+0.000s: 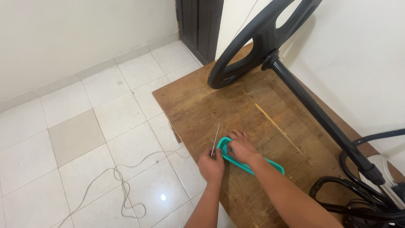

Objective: The person assembles an electric fan by attaching the motor housing to the stand and securing it with screws. They use a screwdriver to tighten multiple screws on the motor housing while the fan is upright on a wooden table.

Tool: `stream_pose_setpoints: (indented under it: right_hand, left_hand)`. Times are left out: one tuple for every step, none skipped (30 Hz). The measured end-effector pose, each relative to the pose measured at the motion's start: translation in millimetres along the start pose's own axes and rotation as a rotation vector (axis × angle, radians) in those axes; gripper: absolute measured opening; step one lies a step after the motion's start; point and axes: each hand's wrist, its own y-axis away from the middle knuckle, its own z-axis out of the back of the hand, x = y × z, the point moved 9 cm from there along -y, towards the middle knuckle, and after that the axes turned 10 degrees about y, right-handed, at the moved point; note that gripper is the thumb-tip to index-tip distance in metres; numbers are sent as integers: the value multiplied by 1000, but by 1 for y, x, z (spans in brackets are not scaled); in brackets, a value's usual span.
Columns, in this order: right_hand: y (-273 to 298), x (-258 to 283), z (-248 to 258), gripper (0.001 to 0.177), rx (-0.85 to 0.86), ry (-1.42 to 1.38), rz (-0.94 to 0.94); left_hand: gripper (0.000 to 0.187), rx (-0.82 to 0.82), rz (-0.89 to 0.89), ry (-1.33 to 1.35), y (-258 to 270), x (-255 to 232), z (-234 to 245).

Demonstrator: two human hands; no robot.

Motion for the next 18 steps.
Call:
stream_pose_setpoints:
  right_hand:
    - [2,0,4,7,-14,-23,-7]
    - [5,0,7,6,-27,-47,-13]
    - [8,0,10,6,-41,-72,-22]
    - [11,1,14,7,-62,-72,-23]
    - [15,2,18,7,-80,-72,-26]
    - [19,3,22,8,-99,-72,-29]
    - [23,2,29,9,-139,-95,-39]
    - [28,2,36,10,-179,-119,-49]
    - [34,2,42,12,-215,-142,-59]
    - [42,-1,52,12,-291,-178,-104]
    - [51,-4,61,12,-367,-216,-148]
    - [59,-6,70,12,-444,-253,-192]
    - [65,-11,72,14,-454,-403,-250]
    - [72,-17,73,16,-463,-553,-308]
    - [81,-21,71,18,-467,-705,-368]
    - [90,-21,75,17,-496,-730,-399]
    - [101,-23,80,16,-531,-753,-434]
    - [114,-26,84,16,-565,-775,-468]
  left_hand:
    - [19,3,11,-13,0,0,0]
    - [20,6,23,-26,-1,1,1]
    - [21,11,33,-41,0,1,1]
    - [24,-10,12,-63,-1,-2,4]
    - [28,-28,-8,-86,-1,-5,6]
    - [31,-46,-28,-109,0,-8,9]
    - [32,-73,-27,-121,0,-11,11]
    - [34,-100,-25,-133,0,-14,14]
    - [37,-127,-20,-145,4,-16,17]
    - [35,-143,-52,-111,7,-22,18]
    - [32,-160,-85,-77,11,-29,20]
    - [29,-178,-117,-43,14,-36,22]
    - [27,-153,-126,7,18,-41,19]
    - [25,-129,-134,58,22,-48,16]
    - [23,-100,-140,106,29,-53,12]
    - [22,-89,-174,150,36,-62,11]
    - [21,-73,-210,197,44,-71,9]
    - [20,-57,-246,244,53,-81,6]
